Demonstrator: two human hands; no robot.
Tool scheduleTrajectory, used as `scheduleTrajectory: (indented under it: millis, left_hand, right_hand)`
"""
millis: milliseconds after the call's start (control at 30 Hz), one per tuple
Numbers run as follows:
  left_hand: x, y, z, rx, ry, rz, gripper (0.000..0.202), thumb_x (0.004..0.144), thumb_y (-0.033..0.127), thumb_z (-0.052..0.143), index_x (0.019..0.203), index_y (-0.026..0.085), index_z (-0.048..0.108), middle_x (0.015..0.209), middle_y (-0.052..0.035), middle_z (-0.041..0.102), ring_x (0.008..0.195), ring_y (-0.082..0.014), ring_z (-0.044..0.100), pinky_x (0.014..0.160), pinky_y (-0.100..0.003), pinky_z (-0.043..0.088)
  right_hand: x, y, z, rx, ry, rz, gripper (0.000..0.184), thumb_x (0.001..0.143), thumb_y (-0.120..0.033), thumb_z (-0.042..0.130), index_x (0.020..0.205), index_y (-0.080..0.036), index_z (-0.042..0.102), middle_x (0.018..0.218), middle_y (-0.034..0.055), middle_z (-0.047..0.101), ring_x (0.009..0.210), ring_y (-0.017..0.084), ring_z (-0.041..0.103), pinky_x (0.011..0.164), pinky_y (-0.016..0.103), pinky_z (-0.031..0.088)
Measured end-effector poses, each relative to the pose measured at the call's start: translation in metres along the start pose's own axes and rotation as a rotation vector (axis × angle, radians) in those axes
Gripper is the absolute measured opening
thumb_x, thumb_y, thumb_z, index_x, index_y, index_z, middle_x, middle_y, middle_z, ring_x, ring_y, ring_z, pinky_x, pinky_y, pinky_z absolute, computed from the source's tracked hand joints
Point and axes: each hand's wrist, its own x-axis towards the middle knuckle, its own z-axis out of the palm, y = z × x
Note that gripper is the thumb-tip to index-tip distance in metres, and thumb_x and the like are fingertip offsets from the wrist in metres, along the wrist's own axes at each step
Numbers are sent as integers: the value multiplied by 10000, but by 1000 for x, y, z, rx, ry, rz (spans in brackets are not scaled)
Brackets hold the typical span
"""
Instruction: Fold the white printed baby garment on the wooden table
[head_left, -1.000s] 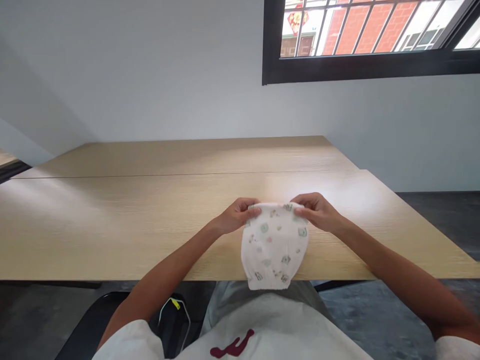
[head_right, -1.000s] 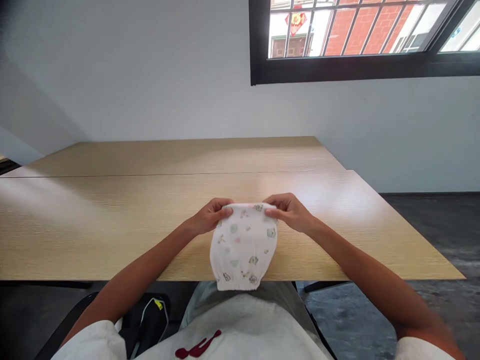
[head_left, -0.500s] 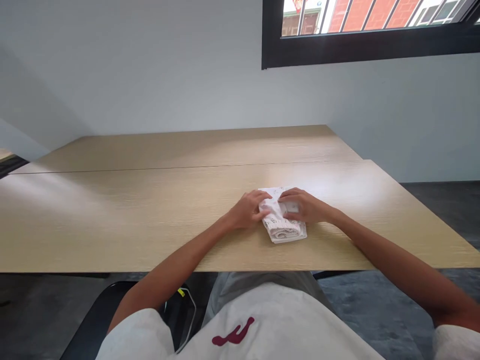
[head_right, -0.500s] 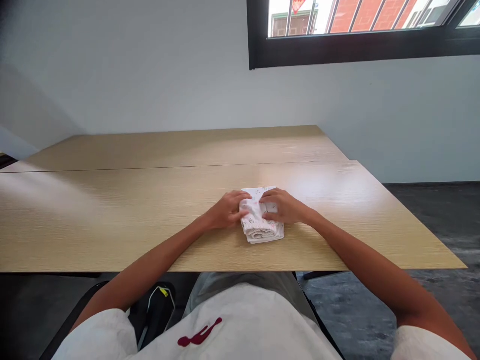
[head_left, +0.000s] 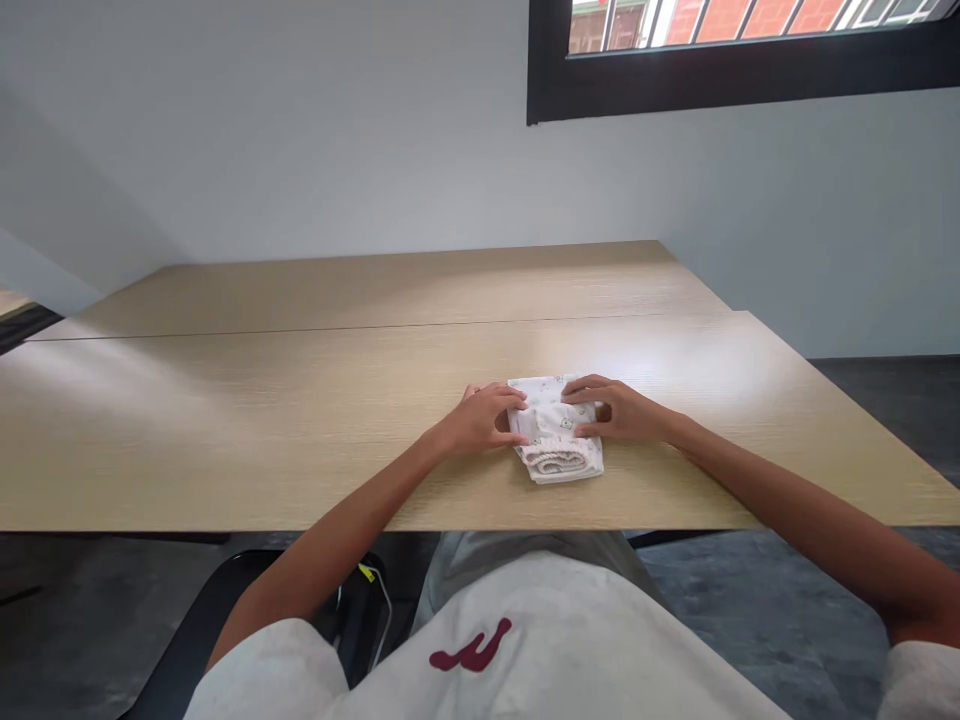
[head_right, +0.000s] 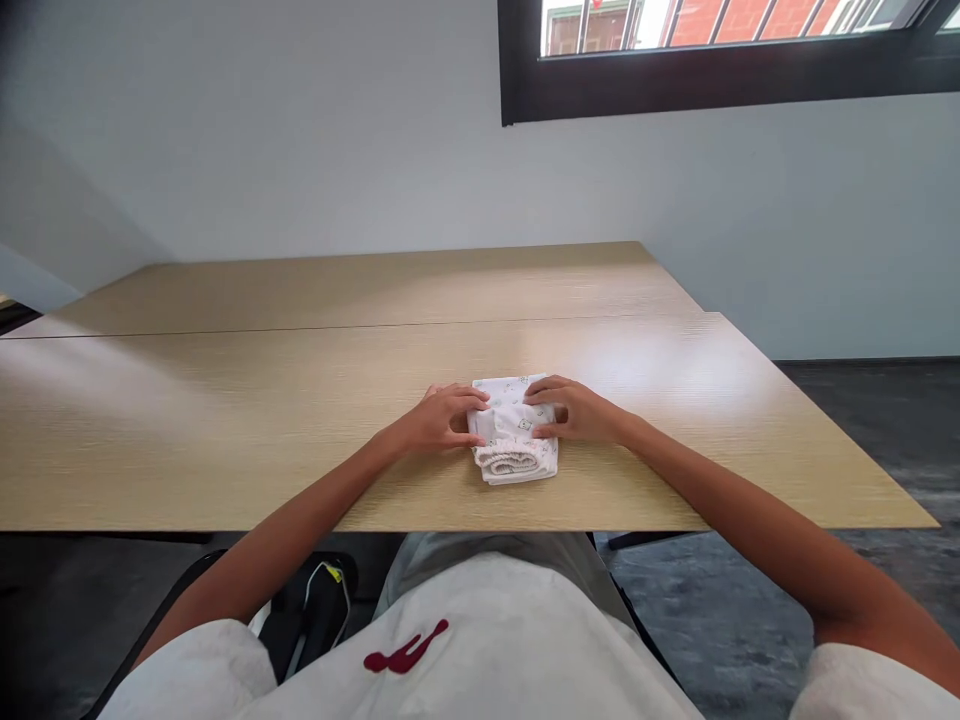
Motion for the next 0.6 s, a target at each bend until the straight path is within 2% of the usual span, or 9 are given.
scheduleTrajectory:
  millis: [67,133,233,300,333,400,467,533,600]
  left_hand:
    - [-1,4,0,-41,36,20,340,793,470,726,1018,219,686,1226,-93,662,1232,-318,528,1074,-522,318]
    - [-2,9,-3,-166,40,30,203,803,371,703,889,195,651,1021,-69,691,1052,-268,598,992,-462,400]
    - [-2,18,-15,-617,16,13,260,815,399,679,825,181,537,824,-22,622,792,-174,599,770,-321,486]
    - [-3,20,-22,-898,60,-37,337,839,476,655,882,188,485,831,-11,596,735,-143,594,684,-270,488]
    - [-3,20,-25,-956,97,-73,351,855,499,634,920,193,476,862,-16,599,743,-141,604,678,-265,494]
    - [-2,13,-28,-845,177,-147,335,882,493,602,1014,204,495,994,-48,613,844,-166,629,738,-297,519]
    - [-2,2,-27,-521,290,-201,319,884,443,598,1090,207,537,1147,-88,598,1034,-224,606,882,-382,513]
    - [-1,-10,-24,-227,393,-211,302,896,390,568,1126,194,571,1213,-111,584,1164,-264,546,1011,-454,452]
    - [-1,-17,-22,-153,392,-170,292,921,372,518,1135,186,587,1211,-109,600,1178,-263,543,1023,-449,446]
  right_hand:
    - [0,-7,-1,23,-8,-19,338,844,-482,699,1057,-223,746,1120,116,701,1021,262,661,928,426,538]
    - [1,-19,-3,79,-15,-3,273,866,-459,676,984,-223,748,971,89,729,889,237,675,856,402,549]
    - [1,-40,-8,355,18,149,318,884,-496,644,957,-195,716,819,62,716,698,190,649,617,307,530]
    - [3,-49,-11,553,72,273,379,889,-541,621,1008,-188,691,825,57,709,689,179,645,577,281,515]
    - [4,-51,-12,612,118,325,402,893,-558,607,1050,-194,678,876,61,711,737,183,655,614,285,531]
    - [7,-46,-11,625,255,400,430,898,-582,585,1109,-214,650,1028,74,696,898,202,661,759,325,556]
    - [9,-32,-9,546,400,456,438,893,-599,574,1102,-219,636,1124,86,660,1022,222,630,876,381,542]
    - [8,-15,-8,435,482,496,428,882,-598,580,1057,-211,637,1121,92,645,1034,234,612,902,425,530]
    - [7,-2,-8,322,483,492,398,879,-576,586,1015,-206,643,1060,91,654,983,236,613,865,440,535]
